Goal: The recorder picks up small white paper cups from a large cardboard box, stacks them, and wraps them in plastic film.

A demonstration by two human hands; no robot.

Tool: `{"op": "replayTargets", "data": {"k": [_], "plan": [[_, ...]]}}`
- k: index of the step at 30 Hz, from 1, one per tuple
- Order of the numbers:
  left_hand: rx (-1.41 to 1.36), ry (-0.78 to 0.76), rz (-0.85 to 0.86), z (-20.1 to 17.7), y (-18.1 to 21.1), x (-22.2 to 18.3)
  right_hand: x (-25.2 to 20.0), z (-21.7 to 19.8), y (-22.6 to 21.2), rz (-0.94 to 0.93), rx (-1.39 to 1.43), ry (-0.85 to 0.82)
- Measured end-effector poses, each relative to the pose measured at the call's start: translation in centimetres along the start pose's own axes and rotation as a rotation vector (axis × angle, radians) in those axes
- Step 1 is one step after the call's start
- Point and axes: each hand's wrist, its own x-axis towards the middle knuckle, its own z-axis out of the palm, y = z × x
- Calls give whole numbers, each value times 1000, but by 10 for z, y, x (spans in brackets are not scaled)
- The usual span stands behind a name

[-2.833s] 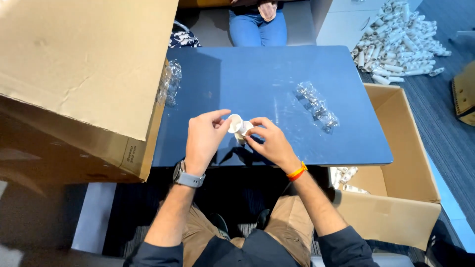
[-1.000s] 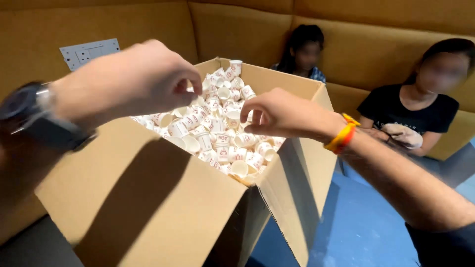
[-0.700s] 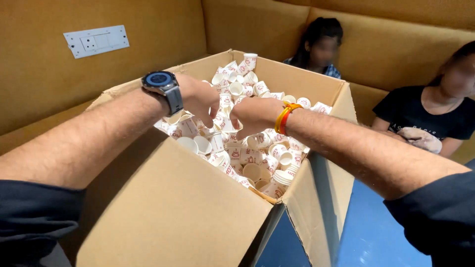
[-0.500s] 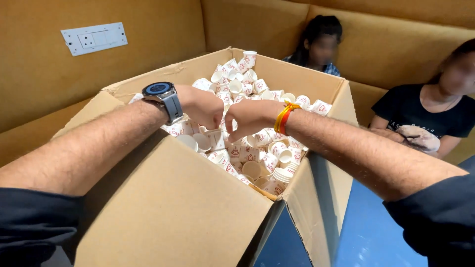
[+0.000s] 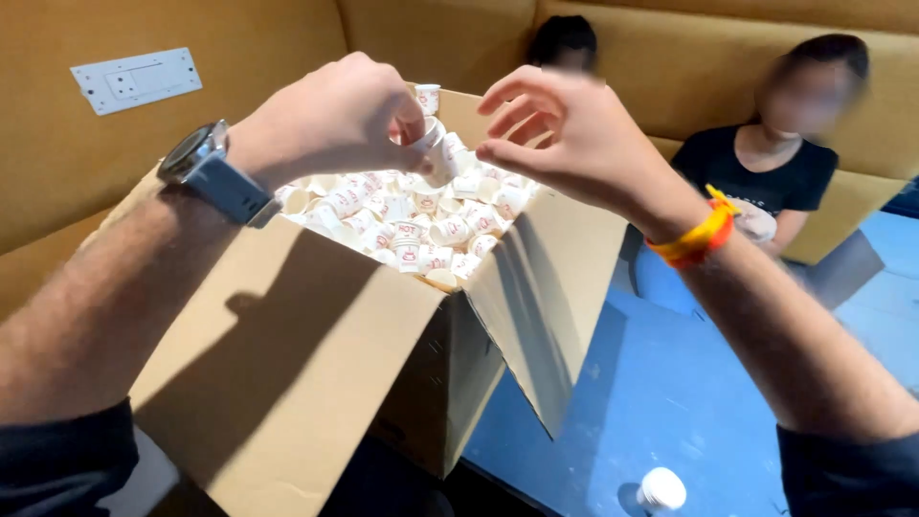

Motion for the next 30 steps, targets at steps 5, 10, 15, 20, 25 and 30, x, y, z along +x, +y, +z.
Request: {"op": "replayTargets", "data": {"k": [5,10,15,20,25,30], "plan": [[-166,312,441,4,109,-21,-120,-18,-14,-81,305,142],[-312,146,544,34,203,-55,-233,-10,-29,117,348,244],[-240,195,629,70,238,-106,-337,30,14,359,318,388],[-167,178,677,165,230,-186,-406,86,79,579,304,566],[-684,-201,350,242,245,-225,-432,140,107,636,237,617],[-790,-270,-18,264,284,-186,-432,153,112,595,101,605]]}}
